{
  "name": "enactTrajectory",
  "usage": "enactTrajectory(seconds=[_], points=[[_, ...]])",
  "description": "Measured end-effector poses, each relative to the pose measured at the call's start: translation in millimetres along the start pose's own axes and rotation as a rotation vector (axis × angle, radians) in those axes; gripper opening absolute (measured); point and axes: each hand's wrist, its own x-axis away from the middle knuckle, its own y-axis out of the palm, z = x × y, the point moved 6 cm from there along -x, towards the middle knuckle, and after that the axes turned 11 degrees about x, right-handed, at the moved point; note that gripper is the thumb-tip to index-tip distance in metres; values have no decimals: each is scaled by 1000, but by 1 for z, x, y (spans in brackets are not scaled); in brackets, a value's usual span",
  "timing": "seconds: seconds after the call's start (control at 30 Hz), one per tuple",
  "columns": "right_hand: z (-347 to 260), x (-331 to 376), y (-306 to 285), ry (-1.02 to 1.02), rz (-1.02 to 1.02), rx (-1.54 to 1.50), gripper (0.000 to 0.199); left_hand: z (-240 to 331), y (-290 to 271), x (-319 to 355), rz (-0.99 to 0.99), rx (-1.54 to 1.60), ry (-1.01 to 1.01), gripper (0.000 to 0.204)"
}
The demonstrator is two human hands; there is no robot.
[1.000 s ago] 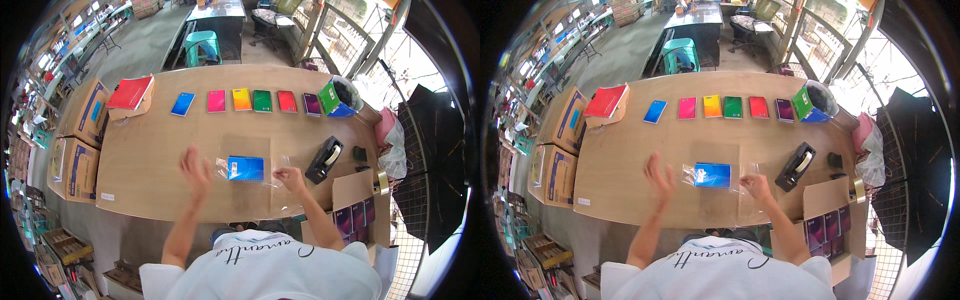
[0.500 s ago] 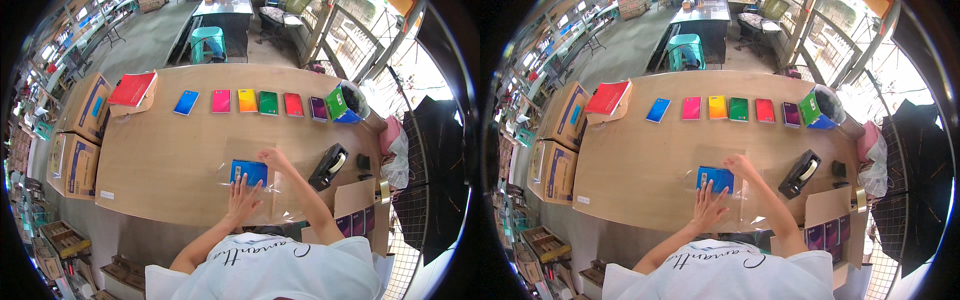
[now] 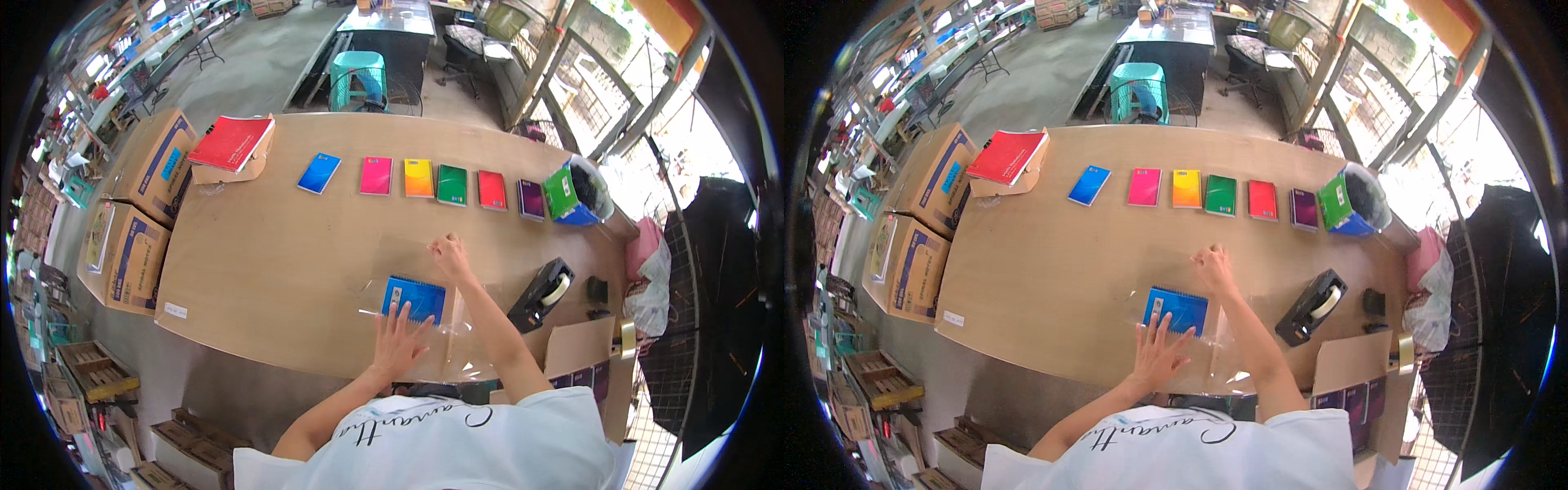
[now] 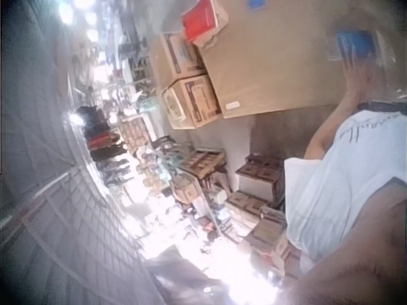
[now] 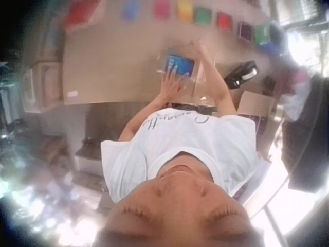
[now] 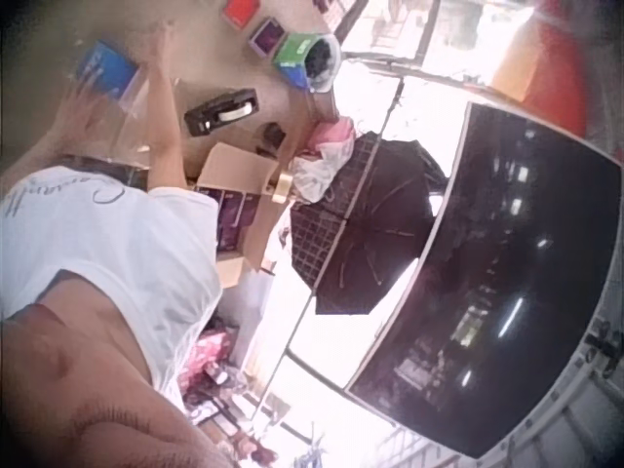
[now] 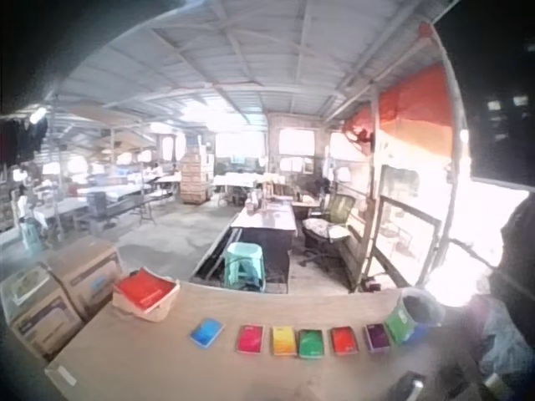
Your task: The person wraps stacks of small colorful notepads in clear plastic film, securing the film with tape from a dispenser and then placing the wrapped bundles into a cardboard box.
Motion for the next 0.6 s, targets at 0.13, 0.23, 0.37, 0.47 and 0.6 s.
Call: enactTrajectory(seconds=[0.13,0.23,0.37,0.47,0.6], points=[[7,-31,16,-45,-273,219,28,-3,1,2,31,22,-49,80],[15,-49,22,-234,-207,152,29,-5,4,-5,89,26,-29,82],[-5,-48,10,-241,-621,-57,28,-6,6,-4,176,81,-21,81],[-4,-44,5,-347,-631,-151,23,5,-7,-9,136,24,-19,81],[-41,-11,-33,-410,-443,-164,13,3,-5,-7,183,28,-37,81]])
